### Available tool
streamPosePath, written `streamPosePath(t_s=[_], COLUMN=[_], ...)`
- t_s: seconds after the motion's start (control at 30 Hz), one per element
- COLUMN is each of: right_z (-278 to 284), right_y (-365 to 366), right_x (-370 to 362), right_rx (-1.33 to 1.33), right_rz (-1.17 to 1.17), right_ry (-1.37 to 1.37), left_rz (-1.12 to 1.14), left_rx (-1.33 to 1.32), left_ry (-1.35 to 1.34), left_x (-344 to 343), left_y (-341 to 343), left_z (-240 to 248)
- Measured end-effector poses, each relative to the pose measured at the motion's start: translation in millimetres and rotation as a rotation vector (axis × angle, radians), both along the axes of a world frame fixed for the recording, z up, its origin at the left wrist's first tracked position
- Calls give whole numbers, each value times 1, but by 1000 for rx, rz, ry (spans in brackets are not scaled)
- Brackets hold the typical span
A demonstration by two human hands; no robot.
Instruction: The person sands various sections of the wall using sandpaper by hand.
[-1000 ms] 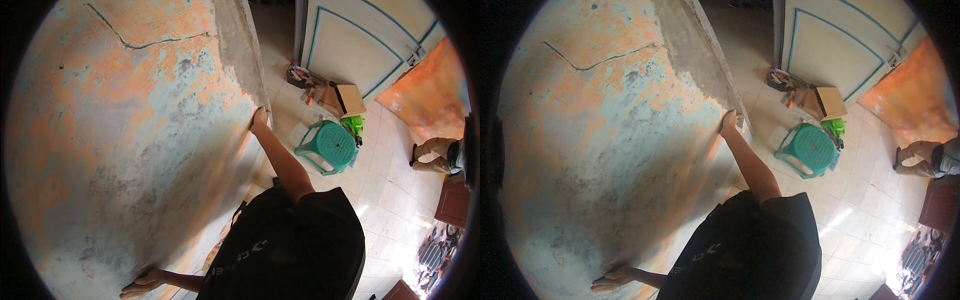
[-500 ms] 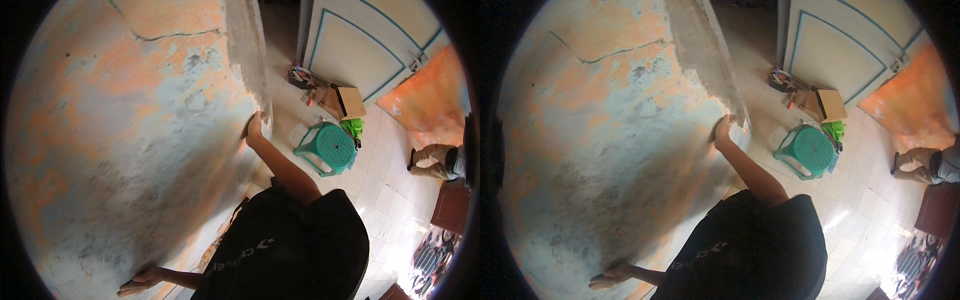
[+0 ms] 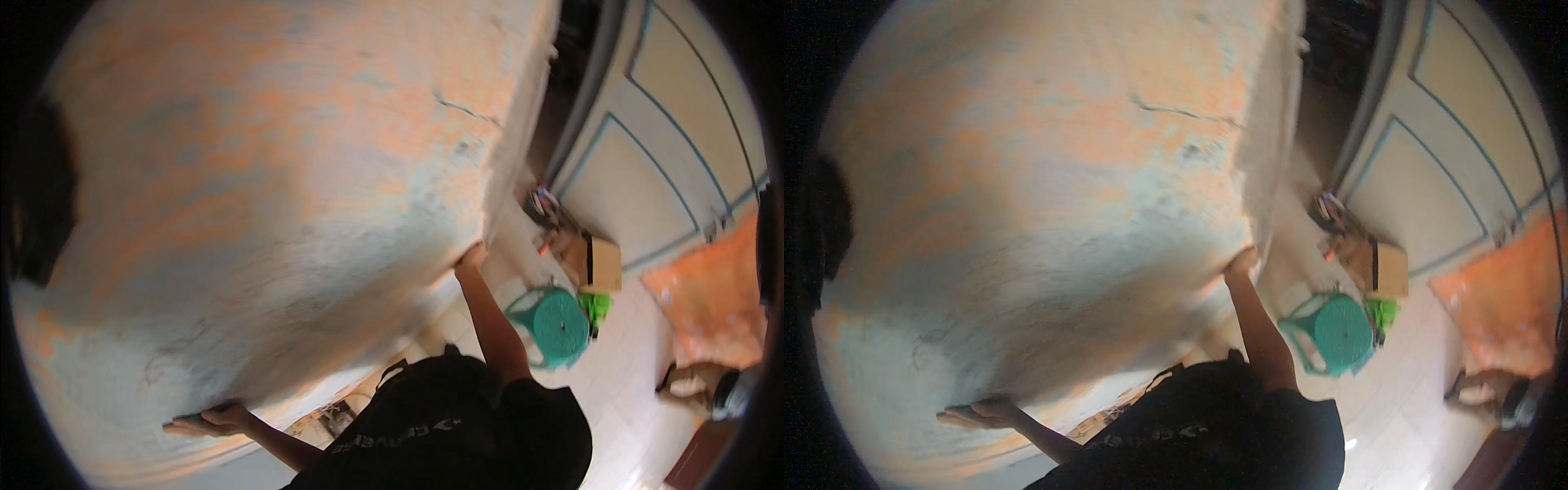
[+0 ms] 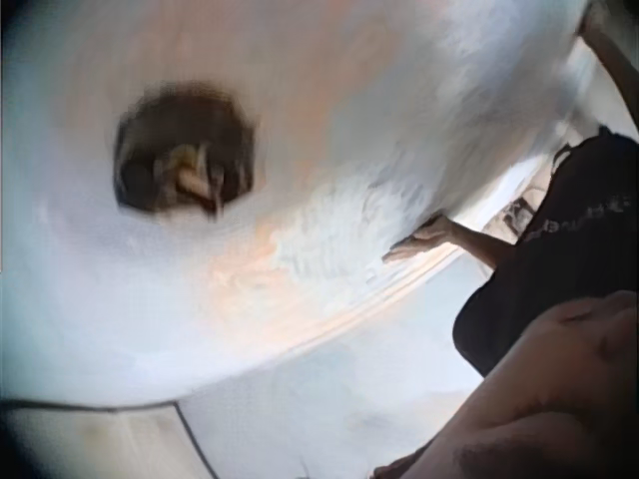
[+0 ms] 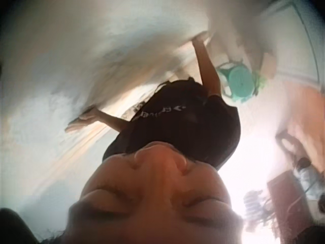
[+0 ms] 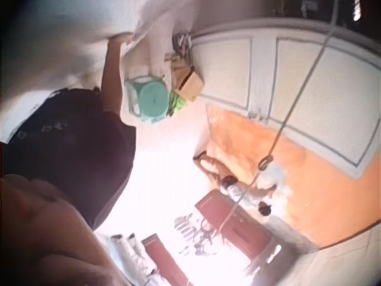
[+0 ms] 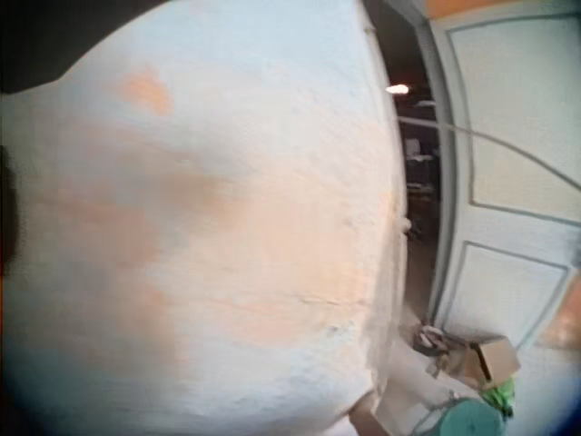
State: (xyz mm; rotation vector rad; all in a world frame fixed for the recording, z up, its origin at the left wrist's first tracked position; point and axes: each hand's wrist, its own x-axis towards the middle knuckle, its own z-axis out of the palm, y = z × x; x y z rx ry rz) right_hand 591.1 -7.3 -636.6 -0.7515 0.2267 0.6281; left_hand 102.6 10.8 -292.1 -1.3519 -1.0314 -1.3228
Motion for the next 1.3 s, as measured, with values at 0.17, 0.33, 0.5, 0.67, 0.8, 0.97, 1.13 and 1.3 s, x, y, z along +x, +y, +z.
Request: streamPosePath(t_s=[0.17, 0.33, 0.5, 0.67, 0.8, 0.97, 1.13, 1.3], right_z=[68, 131, 154, 64, 74, 149, 170, 160], right_y=[-13, -11, -9, -7, -14, -16, -22, -30], right_x=[-72, -92, -45, -105, -174, -135, -106, -174], right_rx=[-167, -204, -203, -489, -404, -594, -486, -419], right_rz=[-78, -118, -249, -147, -54, -213, -169, -275], right_ry=[-102, -51, -178, -713, -872, -1000, -921, -1686], left_rz=[-43, -46, -31, -37, -41, -59, -13, 51], left_rx=[-115, -83, -88, -129, -145, -192, -229, -388], left_ry=[-49, -27, 21, 13, 68, 82, 144, -85], left_x=[-11, -18, -25, -18, -25, -38, -92, -146], left_y=[-3, -9, -13, -11, -13, -16, -16, -27], left_z=[-15, -8, -5, -10, -12, -18, -27, -44])
